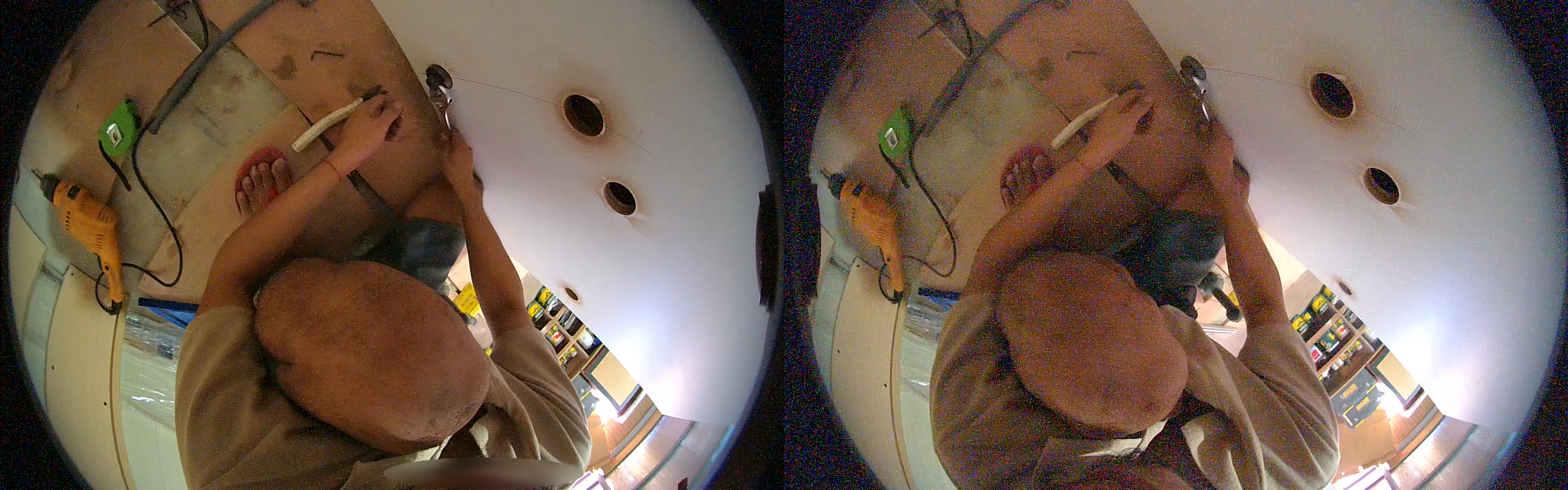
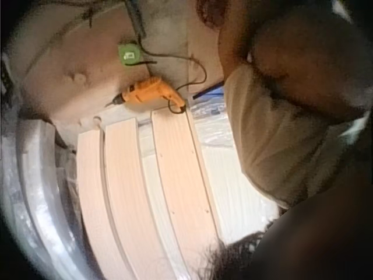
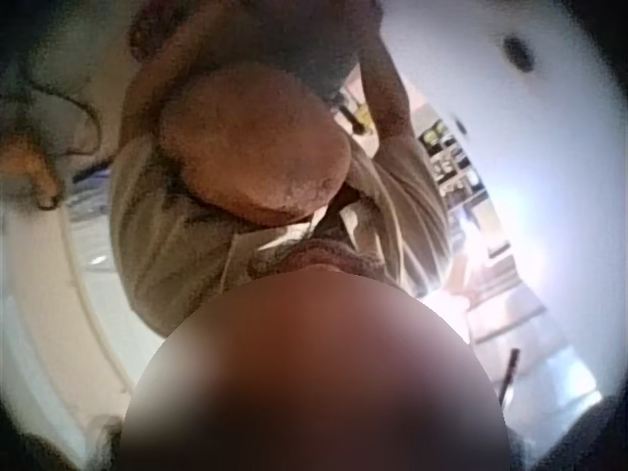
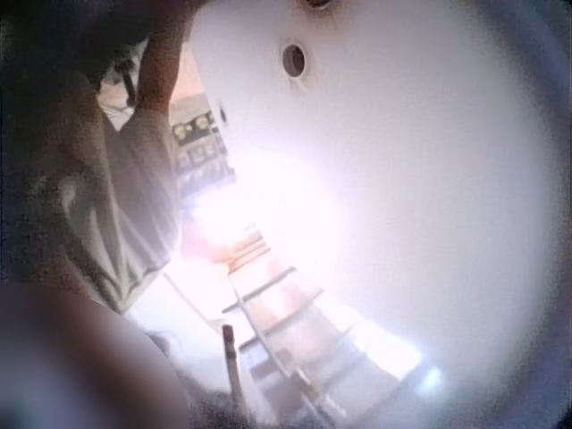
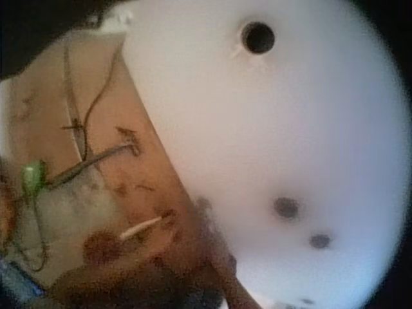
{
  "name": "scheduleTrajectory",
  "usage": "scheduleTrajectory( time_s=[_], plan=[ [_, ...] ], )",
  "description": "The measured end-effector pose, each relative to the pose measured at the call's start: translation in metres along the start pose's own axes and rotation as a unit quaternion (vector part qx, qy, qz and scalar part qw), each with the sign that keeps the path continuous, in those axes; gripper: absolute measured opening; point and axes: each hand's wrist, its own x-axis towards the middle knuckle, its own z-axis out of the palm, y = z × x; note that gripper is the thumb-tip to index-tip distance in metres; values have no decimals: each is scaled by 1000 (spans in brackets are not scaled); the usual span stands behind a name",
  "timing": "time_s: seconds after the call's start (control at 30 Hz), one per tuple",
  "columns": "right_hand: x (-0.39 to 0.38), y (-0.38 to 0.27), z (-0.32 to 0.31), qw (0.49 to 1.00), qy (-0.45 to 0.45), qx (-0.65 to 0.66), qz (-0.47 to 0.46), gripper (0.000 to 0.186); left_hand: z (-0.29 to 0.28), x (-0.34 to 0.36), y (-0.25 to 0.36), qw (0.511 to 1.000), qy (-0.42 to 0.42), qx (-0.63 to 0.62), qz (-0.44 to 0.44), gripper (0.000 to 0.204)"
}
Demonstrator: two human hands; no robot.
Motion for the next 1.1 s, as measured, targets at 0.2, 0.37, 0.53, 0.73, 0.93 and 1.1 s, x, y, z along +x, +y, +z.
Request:
scheduleTrajectory(
  time_s=[0.2, 0.37, 0.53, 0.73, 0.93, 1.1],
  plan=[
    [-24, 0, -20, 995, -68, -67, 10, 33, -2, -3, -7, 999, 11, -34, -30, 45],
    [-2, -17, -20, 997, -58, -50, 9, 32, -3, 0, -10, 998, 30, 23, 59, 40],
    [-41, -49, -49, 996, -47, -15, -69, 31, -2, -3, -3, 993, 16, -119, 11, 38],
    [-37, -88, -138, 974, -117, -185, -60, 28, -7, -2, -4, 989, 64, -122, 47, 29],
    [-5, -144, -202, 936, -112, -321, -91, 29, -7, 3, -11, 979, 87, -181, 44, 32],
    [24, -183, -212, 887, -146, -410, -154, 29, -8, 3, -17, 966, 62, -250, 32, 33]
  ],
)
